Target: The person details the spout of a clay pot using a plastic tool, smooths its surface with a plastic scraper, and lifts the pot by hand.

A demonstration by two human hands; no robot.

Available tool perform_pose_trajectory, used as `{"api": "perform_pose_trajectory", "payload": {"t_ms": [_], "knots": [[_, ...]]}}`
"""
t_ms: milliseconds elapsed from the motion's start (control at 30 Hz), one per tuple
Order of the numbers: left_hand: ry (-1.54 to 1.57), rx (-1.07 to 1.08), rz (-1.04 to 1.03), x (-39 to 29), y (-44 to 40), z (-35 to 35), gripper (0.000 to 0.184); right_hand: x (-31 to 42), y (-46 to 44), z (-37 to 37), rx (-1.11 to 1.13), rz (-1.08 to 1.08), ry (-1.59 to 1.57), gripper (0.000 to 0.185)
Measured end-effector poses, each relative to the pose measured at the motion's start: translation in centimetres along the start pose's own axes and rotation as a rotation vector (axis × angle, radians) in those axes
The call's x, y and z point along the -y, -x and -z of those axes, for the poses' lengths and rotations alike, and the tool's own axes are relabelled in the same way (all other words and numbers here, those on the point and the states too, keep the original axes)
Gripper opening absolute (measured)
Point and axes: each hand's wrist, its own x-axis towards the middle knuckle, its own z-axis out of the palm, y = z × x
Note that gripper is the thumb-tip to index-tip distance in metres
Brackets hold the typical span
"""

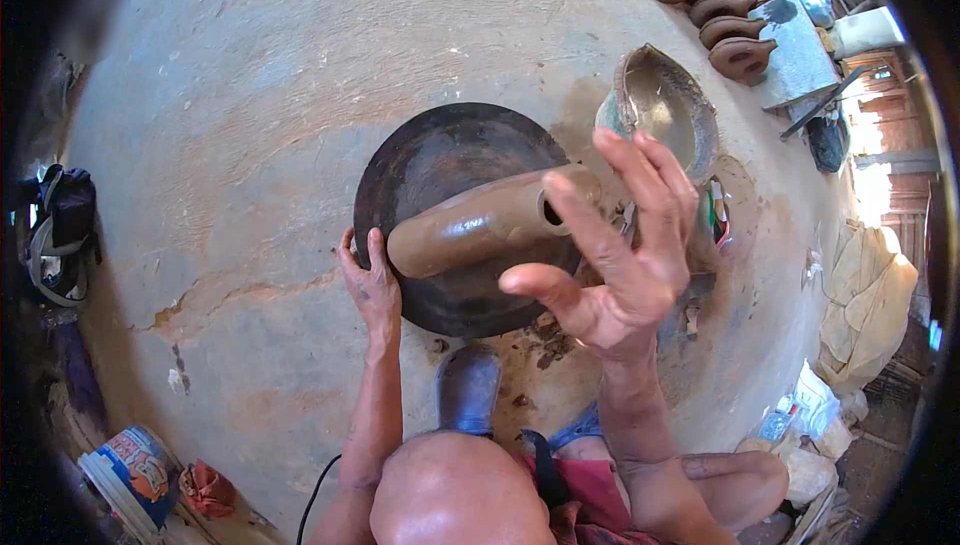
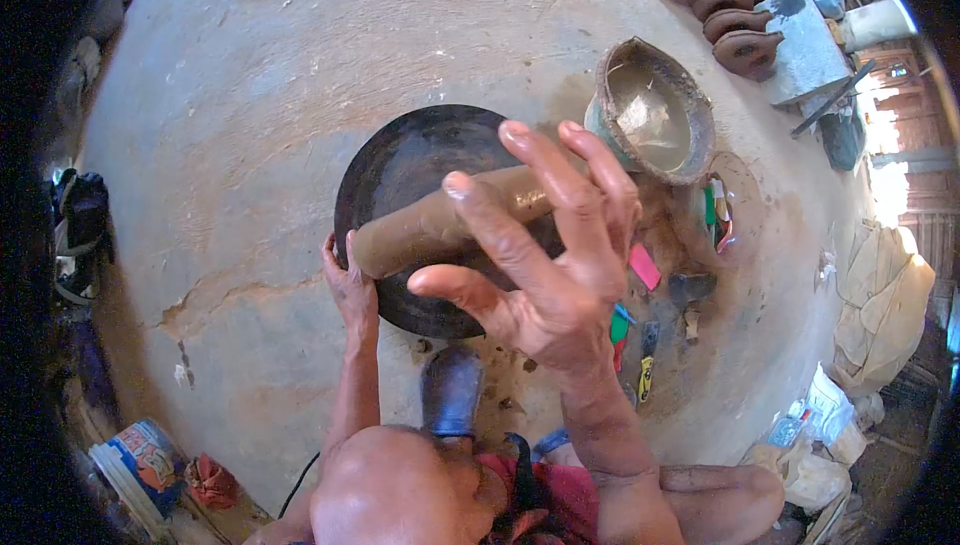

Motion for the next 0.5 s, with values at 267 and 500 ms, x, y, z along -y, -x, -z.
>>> {"api": "perform_pose_trajectory", "payload": {"t_ms": [267,500], "knots": [[0.089,0.024,0.062,0.6,0.5,0.1,0.065,-0.7,1.8,0.7,-0.042,-0.210,0.071,0.052],[0.122,-0.014,0.025,0.5,1.6,-0.2,0.062,0.6,1.3,-0.7,-0.211,-0.618,-0.430,0.027]]}}
